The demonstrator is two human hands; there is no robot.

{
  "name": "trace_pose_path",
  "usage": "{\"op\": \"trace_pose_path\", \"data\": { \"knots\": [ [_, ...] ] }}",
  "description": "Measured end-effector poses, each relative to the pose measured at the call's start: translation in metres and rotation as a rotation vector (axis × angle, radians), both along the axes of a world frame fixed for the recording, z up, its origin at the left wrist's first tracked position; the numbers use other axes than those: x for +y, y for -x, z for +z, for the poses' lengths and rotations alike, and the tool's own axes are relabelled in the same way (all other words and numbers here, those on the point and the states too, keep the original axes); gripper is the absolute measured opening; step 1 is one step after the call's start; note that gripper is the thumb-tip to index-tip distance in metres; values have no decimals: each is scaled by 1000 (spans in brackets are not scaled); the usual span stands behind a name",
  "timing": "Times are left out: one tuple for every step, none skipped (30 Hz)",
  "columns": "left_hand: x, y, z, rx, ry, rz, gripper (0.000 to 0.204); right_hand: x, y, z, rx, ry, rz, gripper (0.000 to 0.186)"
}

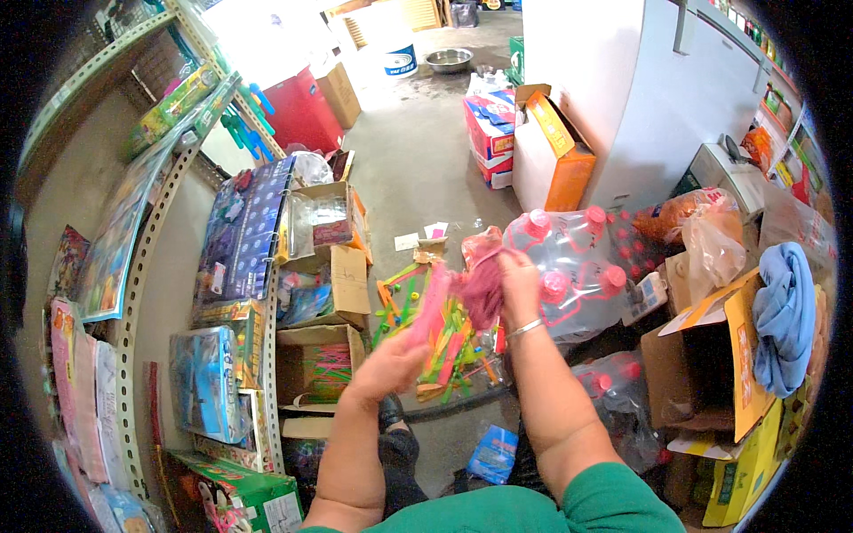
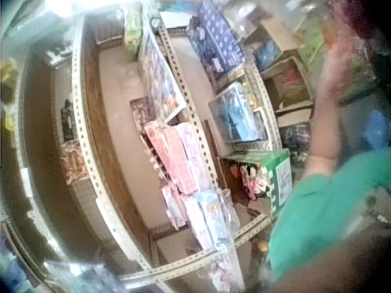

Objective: The person is sitting on the floor in a cluttered storage area, picking up colorful plastic sticks and wiping them with a cloth. They place the cleaned sticks into a cardboard box.

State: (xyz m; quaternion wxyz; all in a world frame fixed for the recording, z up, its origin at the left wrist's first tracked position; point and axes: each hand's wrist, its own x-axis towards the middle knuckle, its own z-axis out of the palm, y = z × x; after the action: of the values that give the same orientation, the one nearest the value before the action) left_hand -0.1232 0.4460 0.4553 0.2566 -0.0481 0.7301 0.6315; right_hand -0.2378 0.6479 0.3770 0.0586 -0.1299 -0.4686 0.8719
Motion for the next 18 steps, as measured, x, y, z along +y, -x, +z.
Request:
{"op": "trace_pose_path", "data": {
  "knots": [
    [-7, 1, 1, -90, -133, 81, 21, 13, 6, 1, 44, 143, 20, 22],
    [-12, 1, 4, -83, -260, 147, 19, 19, 9, 3, 89, 285, 41, 24],
    [-15, 1, 3, -79, -389, 217, 16, 15, 1, 24, 35, 480, 156, 26],
    [-17, 2, 2, -73, -520, 286, 14, 7, -1, 24, 32, 532, 199, 28],
    [-15, 4, -1, -94, -605, 297, 12, 1, -5, 26, 32, 582, 247, 29],
    [-9, 5, 0, -61, -644, 327, 12, -3, -10, 27, 31, 631, 294, 30],
    [-2, 8, 0, -28, -683, 356, 11, -7, -11, 21, 34, 575, 238, 33],
    [2, 9, 0, 4, -715, 400, 11, -17, -20, 31, 35, 616, 332, 33],
    [5, 9, -4, 43, -684, 490, 11, -30, -34, 52, 33, 657, 431, 33],
    [9, 8, -8, 81, -609, 447, 12, -40, -44, 63, 35, 694, 527, 33],
    [20, 10, -11, 117, -548, 384, 12, -42, -50, 57, 74, 521, 662, 33],
    [25, 11, -15, 148, -477, 329, 13, -48, -58, 50, 104, 353, 795, 34],
    [23, 11, -15, 180, -401, 273, 20, -52, -62, 47, 35, 289, 644, 38],
    [22, 9, -18, 246, -305, 234, 22, -55, -63, 47, 67, 171, 618, 38],
    [21, 10, -24, 311, -209, 193, 23, -57, -62, 47, 100, 53, 591, 38],
    [20, 11, -31, 374, -113, 151, 25, -59, -60, 46, 132, -65, 563, 39],
    [21, 12, -33, 442, 6, 110, 26, -58, -53, 43, 158, -8, 483, 33],
    [23, 8, -35, 469, 70, 73, 25, -52, -46, 42, 122, 75, 455, 30]
  ]
}}
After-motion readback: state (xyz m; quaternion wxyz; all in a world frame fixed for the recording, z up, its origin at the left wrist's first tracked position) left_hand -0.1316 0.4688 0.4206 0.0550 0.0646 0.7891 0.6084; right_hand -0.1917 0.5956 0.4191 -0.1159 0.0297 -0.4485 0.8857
